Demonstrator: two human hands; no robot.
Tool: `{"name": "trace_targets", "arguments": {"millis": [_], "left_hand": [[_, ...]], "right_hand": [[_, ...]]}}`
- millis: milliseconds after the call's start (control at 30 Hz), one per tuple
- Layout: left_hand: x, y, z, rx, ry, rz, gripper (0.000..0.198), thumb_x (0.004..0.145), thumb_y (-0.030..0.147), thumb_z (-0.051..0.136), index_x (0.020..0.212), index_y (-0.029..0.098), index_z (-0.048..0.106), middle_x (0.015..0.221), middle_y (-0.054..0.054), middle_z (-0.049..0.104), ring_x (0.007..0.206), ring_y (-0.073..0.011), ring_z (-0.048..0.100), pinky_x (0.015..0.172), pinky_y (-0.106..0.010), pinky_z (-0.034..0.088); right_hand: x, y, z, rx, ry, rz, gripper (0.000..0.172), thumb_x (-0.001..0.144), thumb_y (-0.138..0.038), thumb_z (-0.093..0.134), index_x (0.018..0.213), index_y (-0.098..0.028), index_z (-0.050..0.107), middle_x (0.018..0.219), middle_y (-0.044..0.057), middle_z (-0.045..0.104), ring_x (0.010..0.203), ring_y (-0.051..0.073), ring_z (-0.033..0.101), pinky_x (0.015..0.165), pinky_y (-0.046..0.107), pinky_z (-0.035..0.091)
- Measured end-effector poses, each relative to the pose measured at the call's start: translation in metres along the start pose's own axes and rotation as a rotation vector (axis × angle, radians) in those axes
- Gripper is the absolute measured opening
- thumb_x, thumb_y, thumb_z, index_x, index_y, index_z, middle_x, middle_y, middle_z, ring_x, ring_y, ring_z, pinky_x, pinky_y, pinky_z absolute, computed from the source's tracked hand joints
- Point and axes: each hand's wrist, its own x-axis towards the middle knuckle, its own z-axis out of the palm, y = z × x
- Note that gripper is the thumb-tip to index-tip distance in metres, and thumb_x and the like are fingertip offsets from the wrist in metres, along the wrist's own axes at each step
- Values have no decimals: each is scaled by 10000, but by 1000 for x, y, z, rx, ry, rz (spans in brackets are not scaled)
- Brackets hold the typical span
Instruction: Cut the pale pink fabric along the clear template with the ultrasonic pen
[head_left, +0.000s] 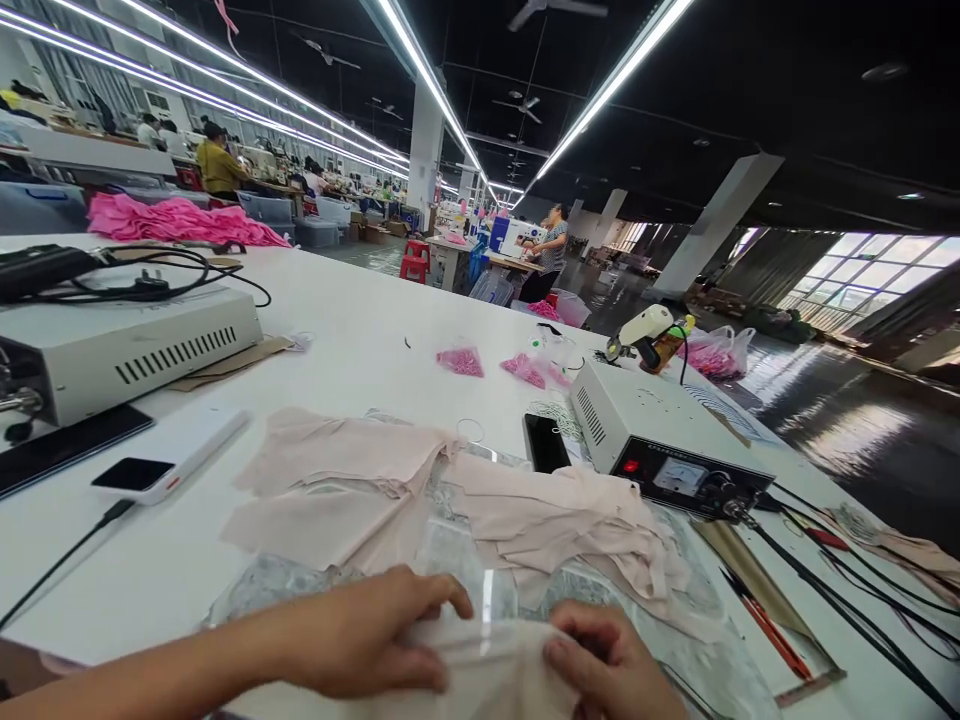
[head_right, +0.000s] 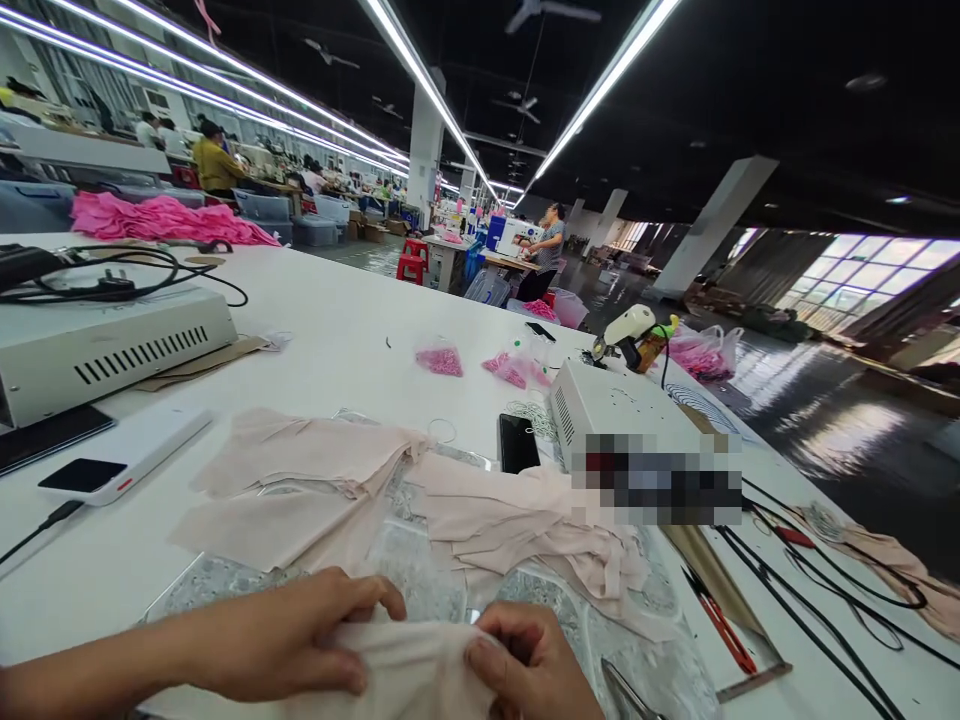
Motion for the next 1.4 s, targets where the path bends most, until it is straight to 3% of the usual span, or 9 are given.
{"name": "trace_targets", "arguments": {"millis": [67,133,300,400,533,1000,1133,1233,1400], "left_hand": [[-5,-24,-24,37,60,6,90,928,313,622,927,239,673,806,25,661,742,-160,657,625,-193,454],[-6,-51,-56,99,129,31,317,998,347,489,754,206,634,724,14,624,666,-146,622,607,-200,428],[-11,-123,-118,339,425,93,346,1029,354,362,1028,234,686,860,-34,587,749,-175,568,685,-246,395],[-28,-162,-112,449,487,145,345,1030,294,343,998,248,683,871,-58,599,744,-200,547,688,-276,397],[-53,-191,-78,514,451,214,347,995,136,351,1004,270,670,834,-53,610,727,-205,548,714,-294,428],[-67,-193,-56,587,398,255,343,1005,79,350,1040,272,632,809,-41,596,705,-203,511,719,-304,404],[-68,-193,-58,605,381,208,412,962,31,339,1060,262,666,852,-54,635,753,-205,567,764,-316,445],[-74,-182,-60,615,361,191,516,867,4,383,1212,286,643,1094,-74,679,991,-237,635,961,-401,447],[-84,-136,-42,517,327,241,571,856,101,510,1383,315,545,1480,-54,527,1398,-265,454,1196,-484,266]], "right_hand": [[26,-19,-1,-105,31,-231,504,858,-581,644,569,-171,701,427,-30,464,322,96,419,293,206,326],[54,-37,-3,-142,67,-313,424,886,-479,654,603,-170,720,447,-32,484,337,100,445,308,214,368],[108,-56,19,-297,251,-631,167,913,-284,627,967,-217,770,874,71,693,718,169,659,520,263,538],[114,-38,57,-476,143,-810,210,878,-148,578,944,-246,752,849,55,705,712,163,670,581,271,557],[105,1,99,-706,-18,-909,261,821,-45,519,852,-234,695,767,54,711,647,176,666,551,264,528],[72,7,117,-882,-99,-714,143,729,-247,678,863,-208,649,795,78,705,662,239,691,546,322,538],[71,16,116,-908,-61,-719,195,688,-88,582,826,-215,636,782,69,703,649,227,673,522,308,513],[72,21,110,-893,-60,-738,267,662,-32,538,833,-212,637,778,67,701,637,215,665,515,297,505],[71,24,104,-874,-75,-734,374,599,0,522,879,-213,649,800,63,710,664,217,676,536,296,522]]}}
